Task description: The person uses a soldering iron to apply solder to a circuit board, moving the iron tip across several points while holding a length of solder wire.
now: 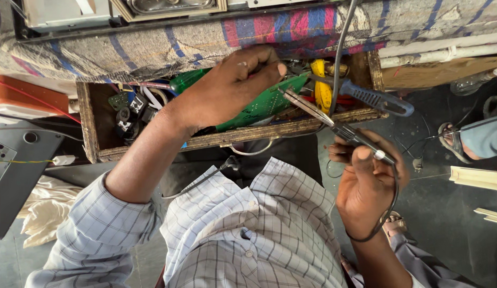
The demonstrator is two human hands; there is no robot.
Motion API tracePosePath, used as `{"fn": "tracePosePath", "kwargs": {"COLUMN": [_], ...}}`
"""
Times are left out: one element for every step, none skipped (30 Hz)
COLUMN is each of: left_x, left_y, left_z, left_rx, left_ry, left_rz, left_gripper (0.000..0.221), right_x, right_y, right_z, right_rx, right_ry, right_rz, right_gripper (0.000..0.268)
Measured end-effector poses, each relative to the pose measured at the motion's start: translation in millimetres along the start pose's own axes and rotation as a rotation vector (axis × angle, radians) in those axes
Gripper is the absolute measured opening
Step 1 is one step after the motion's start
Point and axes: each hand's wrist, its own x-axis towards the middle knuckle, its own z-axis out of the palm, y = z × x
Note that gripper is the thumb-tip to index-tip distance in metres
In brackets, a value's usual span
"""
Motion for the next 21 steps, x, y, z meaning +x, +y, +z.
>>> {"fn": "tracePosePath", "kwargs": {"left_x": [-1, -1, -1, 0, 0, 1, 1, 0, -2, -3, -4, -4, -4, -3, -3, -3, -3, -3, -2, -2, -2], "left_y": [-1, -1, 0, 1, 2, 4, 6, 9, 13, 16, 20, 24, 26, 28, 30, 31, 32, 32, 32, 32, 32], "left_z": [-1, -2, -2, -2, -2, -2, -3, -2, -2, -2, -3, -2, -2, -2, -1, 0, 0, 0, 0, 0, 0], "left_rx": [0.000, 0.001, 0.002, -0.010, -0.022, -0.033, 0.021, 0.075, 0.129, 0.158, 0.187, 0.215, 0.221, 0.228, 0.235, 0.224, 0.214, 0.205, 0.225, 0.242, 0.260], "left_ry": [0.002, 0.004, 0.006, 0.006, 0.007, 0.007, 0.035, 0.062, 0.088, 0.108, 0.128, 0.147, 0.153, 0.161, 0.168, 0.171, 0.175, 0.178, 0.182, 0.184, 0.187], "left_rz": [-0.017, -0.032, -0.046, -0.056, -0.065, -0.073, -0.066, -0.061, -0.056, -0.081, -0.106, -0.130, -0.133, -0.136, -0.140, -0.162, -0.185, -0.205, -0.198, -0.194, -0.190], "left_gripper": [0.032, 0.034, 0.035, 0.035, 0.036, 0.036, 0.037, 0.038, 0.039, 0.039, 0.038, 0.039, 0.038, 0.037, 0.037, 0.037, 0.037, 0.037, 0.036, 0.036, 0.035], "right_x": [-1, -3, -4, -7, -9, -12, -13, -14, -16, -16, -17, -18, -18, -18, -18, -18, -17, -15, -12, -10, -11], "right_y": [-2, -3, -3, -3, -4, -4, -5, -8, -11, -18, -22, -22, -21, -20, -19, -19, -21, -23, -31, -37, -34], "right_z": [0, 1, 1, 2, 2, 2, 2, -1, -3, -7, -10, -10, -10, -10, -11, -12, -14, -16, -22, -25, -21], "right_rx": [-0.026, -0.060, -0.093, -0.134, -0.186, -0.237, -0.299, -0.393, -0.485, -0.610, -0.735, -0.675, -0.614, -0.577, -0.538, -0.524, -0.546, -0.566, -0.621, -0.676, -0.663], "right_ry": [-0.011, -0.023, -0.034, -0.048, -0.060, -0.070, -0.079, -0.105, -0.130, -0.172, -0.215, -0.186, -0.158, -0.138, -0.117, -0.102, -0.128, -0.153, -0.218, -0.283, -0.258], "right_rz": [-0.018, -0.046, -0.074, -0.108, -0.144, -0.182, -0.221, -0.254, -0.290, -0.324, -0.357, -0.344, -0.331, -0.326, -0.322, -0.324, -0.305, -0.290, -0.255, -0.216, -0.266], "right_gripper": [0.033, 0.034, 0.034, 0.035, 0.035, 0.035, 0.035, 0.034, 0.033, 0.032, 0.031, 0.031, 0.031, 0.030, 0.030, 0.028, 0.028, 0.029, 0.030, 0.032, 0.031]}}
